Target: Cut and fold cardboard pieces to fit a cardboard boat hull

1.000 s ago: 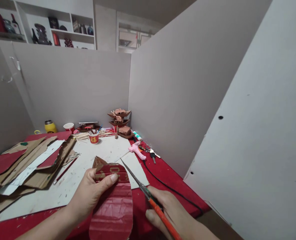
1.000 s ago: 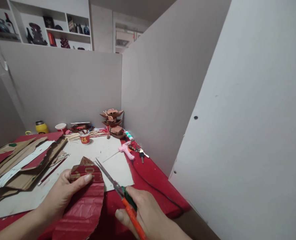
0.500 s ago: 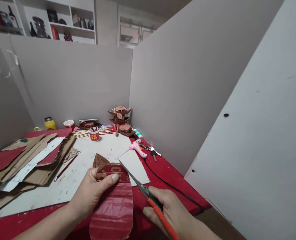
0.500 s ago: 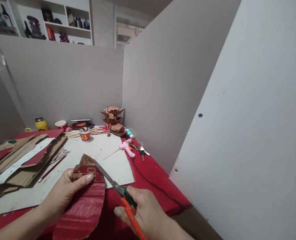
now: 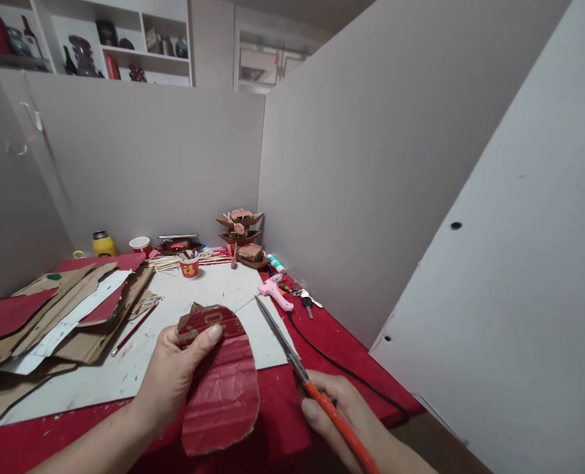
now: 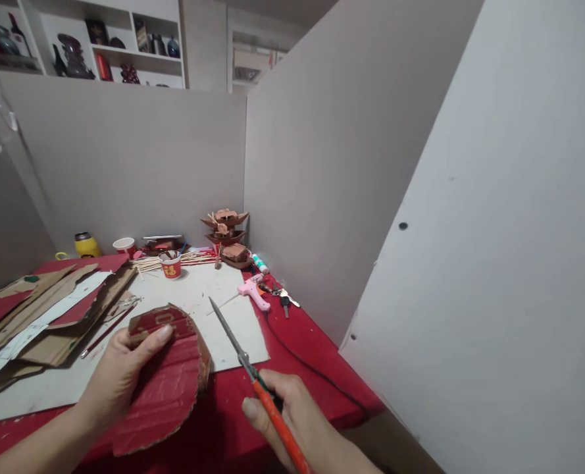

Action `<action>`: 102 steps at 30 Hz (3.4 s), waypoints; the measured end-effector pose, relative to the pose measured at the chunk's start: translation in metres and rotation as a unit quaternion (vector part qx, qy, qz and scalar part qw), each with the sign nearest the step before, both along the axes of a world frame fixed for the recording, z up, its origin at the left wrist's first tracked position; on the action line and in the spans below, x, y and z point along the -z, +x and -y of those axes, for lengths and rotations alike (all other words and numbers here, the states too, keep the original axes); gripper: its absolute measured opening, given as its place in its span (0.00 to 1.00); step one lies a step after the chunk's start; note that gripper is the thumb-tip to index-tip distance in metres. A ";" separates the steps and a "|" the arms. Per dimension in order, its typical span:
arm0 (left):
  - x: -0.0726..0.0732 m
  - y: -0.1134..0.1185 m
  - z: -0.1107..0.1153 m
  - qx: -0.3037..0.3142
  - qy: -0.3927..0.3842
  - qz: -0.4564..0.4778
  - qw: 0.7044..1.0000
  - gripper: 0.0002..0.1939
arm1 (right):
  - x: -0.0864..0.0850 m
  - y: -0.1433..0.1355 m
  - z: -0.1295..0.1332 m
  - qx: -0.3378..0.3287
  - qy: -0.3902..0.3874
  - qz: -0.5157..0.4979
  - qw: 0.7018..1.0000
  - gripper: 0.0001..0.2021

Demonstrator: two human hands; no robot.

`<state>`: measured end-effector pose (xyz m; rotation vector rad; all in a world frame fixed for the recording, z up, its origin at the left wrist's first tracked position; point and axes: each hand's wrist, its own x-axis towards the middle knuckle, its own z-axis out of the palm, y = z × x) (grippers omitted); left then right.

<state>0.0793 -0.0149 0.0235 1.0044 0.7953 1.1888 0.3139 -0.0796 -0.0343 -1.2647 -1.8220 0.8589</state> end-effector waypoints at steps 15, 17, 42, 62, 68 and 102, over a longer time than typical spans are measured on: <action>0.002 0.000 0.006 -0.110 0.103 -0.039 0.988 0.13 | -0.008 -0.015 0.003 -0.048 0.008 0.011 0.999 0.25; 0.002 0.001 0.006 -0.101 0.097 -0.041 0.989 0.13 | -0.004 -0.019 0.005 -0.032 -0.016 -0.054 0.998 0.25; 0.007 -0.002 -0.009 0.157 -0.018 -0.035 0.987 0.10 | -0.050 -0.043 -0.037 0.169 0.118 -0.220 0.954 0.10; -0.013 -0.015 0.013 -0.108 0.184 -0.202 0.956 0.19 | -0.018 -0.026 -0.016 0.002 0.018 -0.152 0.988 0.20; -0.017 -0.024 0.017 -0.129 0.230 -0.261 0.929 0.20 | -0.014 -0.004 -0.003 0.004 0.055 0.048 0.997 0.23; -0.011 -0.024 0.018 -0.064 0.168 -0.250 0.951 0.21 | -0.005 -0.011 -0.002 -0.046 -0.017 0.130 0.990 0.19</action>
